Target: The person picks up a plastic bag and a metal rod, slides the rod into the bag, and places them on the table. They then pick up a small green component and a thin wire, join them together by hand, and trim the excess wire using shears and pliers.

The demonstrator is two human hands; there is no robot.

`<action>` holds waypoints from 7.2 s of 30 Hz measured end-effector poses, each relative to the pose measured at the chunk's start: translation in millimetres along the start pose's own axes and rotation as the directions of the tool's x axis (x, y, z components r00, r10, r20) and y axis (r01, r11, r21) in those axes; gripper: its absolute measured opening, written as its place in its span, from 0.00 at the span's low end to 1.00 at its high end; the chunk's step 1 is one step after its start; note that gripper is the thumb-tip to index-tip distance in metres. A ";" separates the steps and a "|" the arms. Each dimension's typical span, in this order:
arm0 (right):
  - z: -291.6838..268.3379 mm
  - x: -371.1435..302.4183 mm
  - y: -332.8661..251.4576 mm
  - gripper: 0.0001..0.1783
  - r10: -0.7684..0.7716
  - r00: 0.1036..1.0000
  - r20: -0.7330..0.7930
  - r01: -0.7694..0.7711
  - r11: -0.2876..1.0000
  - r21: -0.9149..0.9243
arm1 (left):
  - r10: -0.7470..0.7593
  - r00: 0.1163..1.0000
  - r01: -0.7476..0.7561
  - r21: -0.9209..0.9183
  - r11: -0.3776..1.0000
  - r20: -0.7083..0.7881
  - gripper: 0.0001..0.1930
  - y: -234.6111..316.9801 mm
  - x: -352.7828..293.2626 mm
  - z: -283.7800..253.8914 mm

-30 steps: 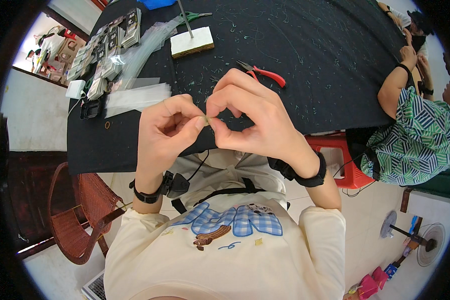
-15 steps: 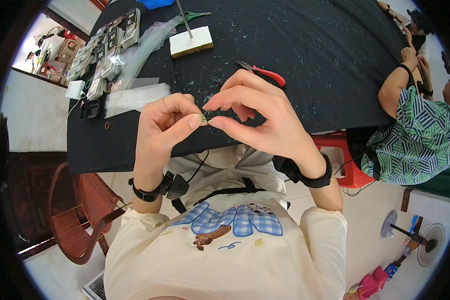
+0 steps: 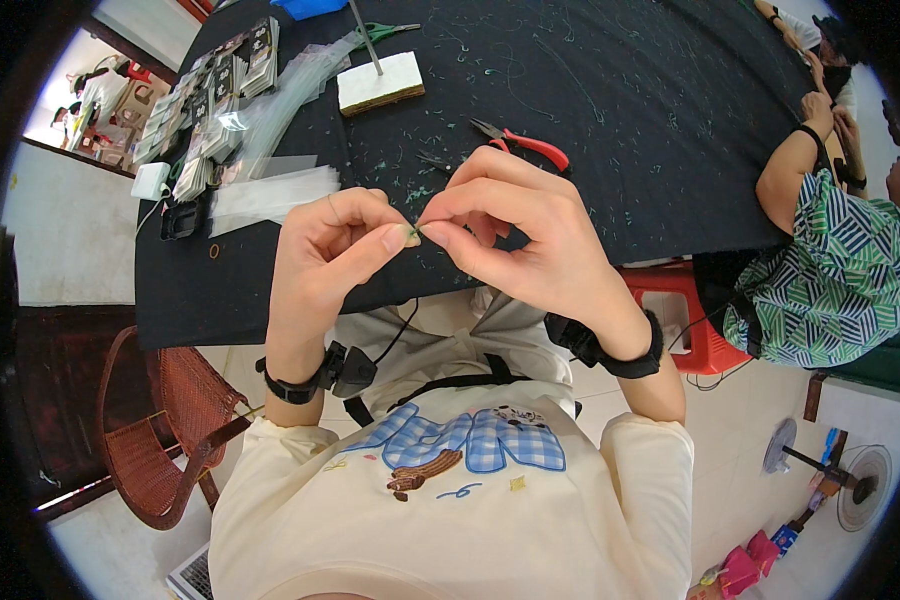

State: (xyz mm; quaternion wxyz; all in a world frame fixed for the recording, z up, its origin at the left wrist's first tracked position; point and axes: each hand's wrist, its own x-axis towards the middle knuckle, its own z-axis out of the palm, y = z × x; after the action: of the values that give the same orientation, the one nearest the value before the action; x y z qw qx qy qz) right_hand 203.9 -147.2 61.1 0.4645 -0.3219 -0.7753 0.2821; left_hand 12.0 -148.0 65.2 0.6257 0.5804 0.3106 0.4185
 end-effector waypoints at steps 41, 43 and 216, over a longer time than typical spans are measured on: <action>22.4 -3.9 -8.1 0.07 0.043 0.959 -0.280 -0.066 0.995 -0.073 | 0.670 0.742 -0.468 0.732 0.496 0.021 0.08 -4.5 3.7 10.2; 20.4 -5.9 -10.8 0.05 0.259 0.943 -0.209 -0.235 0.963 0.135 | 0.704 0.710 -0.483 0.750 0.452 0.033 0.09 -7.5 4.5 10.7; 54.6 -30.1 18.8 0.29 0.192 0.958 -0.213 -0.195 0.981 0.011 | 0.486 0.753 -0.267 0.468 0.842 -0.444 0.01 -18.1 12.2 6.8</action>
State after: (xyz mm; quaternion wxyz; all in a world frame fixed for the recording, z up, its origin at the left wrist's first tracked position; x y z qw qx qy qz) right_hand 170.0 -165.8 8.6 0.5136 -0.4269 -0.6872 0.2861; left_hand 26.5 -139.9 49.4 0.2874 0.5960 0.4241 0.6183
